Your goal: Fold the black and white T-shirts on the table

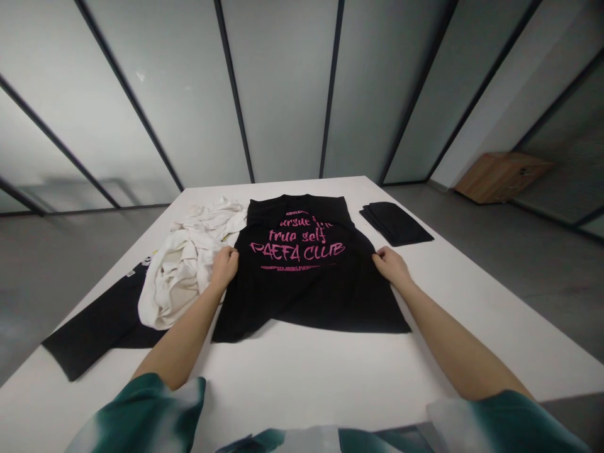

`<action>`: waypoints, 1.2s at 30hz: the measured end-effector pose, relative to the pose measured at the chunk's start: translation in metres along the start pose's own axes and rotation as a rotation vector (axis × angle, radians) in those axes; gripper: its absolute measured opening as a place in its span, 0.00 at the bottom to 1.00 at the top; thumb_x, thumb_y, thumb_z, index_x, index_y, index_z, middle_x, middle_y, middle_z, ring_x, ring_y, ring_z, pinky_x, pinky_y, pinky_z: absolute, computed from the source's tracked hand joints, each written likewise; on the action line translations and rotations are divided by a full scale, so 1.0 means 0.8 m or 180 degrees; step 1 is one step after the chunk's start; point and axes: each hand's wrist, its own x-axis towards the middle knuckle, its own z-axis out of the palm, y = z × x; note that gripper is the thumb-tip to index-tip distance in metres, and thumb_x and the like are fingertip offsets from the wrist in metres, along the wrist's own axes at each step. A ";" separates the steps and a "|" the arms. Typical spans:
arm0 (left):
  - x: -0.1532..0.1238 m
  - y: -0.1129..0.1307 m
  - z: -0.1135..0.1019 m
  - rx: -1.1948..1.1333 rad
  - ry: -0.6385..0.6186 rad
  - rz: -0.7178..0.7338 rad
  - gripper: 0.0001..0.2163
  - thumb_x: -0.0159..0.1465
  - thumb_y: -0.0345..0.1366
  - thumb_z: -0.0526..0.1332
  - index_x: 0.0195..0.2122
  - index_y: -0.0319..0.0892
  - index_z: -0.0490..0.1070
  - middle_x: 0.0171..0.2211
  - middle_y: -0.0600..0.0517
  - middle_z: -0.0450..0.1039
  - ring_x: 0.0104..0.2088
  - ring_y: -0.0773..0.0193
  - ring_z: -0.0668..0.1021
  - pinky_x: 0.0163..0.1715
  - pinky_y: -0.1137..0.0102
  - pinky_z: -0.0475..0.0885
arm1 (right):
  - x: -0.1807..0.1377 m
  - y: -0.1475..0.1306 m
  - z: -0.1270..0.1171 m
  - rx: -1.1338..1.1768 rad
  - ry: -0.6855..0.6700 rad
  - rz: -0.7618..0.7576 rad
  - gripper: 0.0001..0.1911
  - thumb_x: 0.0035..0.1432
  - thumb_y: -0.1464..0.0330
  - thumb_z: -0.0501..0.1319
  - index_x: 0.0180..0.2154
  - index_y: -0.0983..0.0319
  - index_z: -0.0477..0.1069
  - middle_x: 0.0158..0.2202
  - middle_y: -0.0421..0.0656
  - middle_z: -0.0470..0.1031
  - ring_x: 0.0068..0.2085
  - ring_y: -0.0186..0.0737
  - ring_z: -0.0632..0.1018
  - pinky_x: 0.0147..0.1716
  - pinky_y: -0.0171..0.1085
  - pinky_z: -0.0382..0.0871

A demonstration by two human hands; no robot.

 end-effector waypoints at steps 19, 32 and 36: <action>-0.020 0.019 -0.028 0.1416 -0.0959 0.0752 0.34 0.60 0.56 0.58 0.63 0.41 0.61 0.55 0.36 0.68 0.54 0.41 0.72 0.52 0.54 0.66 | -0.016 0.001 -0.060 0.1012 -0.1415 -0.0838 0.40 0.52 0.55 0.64 0.64 0.62 0.61 0.46 0.47 0.79 0.44 0.49 0.78 0.44 0.42 0.71; -0.110 0.040 -0.088 0.1011 -0.2231 0.1679 0.22 0.48 0.49 0.67 0.44 0.46 0.75 0.45 0.44 0.73 0.45 0.50 0.76 0.46 0.62 0.70 | -0.096 0.002 -0.098 0.0661 -0.2340 -0.0870 0.19 0.50 0.63 0.60 0.46 0.56 0.74 0.30 0.41 0.76 0.31 0.44 0.75 0.33 0.39 0.69; -0.104 0.031 -0.100 0.0537 -0.2429 0.1380 0.11 0.54 0.40 0.59 0.36 0.46 0.75 0.36 0.48 0.76 0.39 0.54 0.77 0.42 0.65 0.71 | -0.093 0.014 -0.115 0.1266 -0.2125 -0.0948 0.10 0.49 0.62 0.58 0.33 0.57 0.75 0.33 0.43 0.76 0.38 0.46 0.75 0.40 0.41 0.70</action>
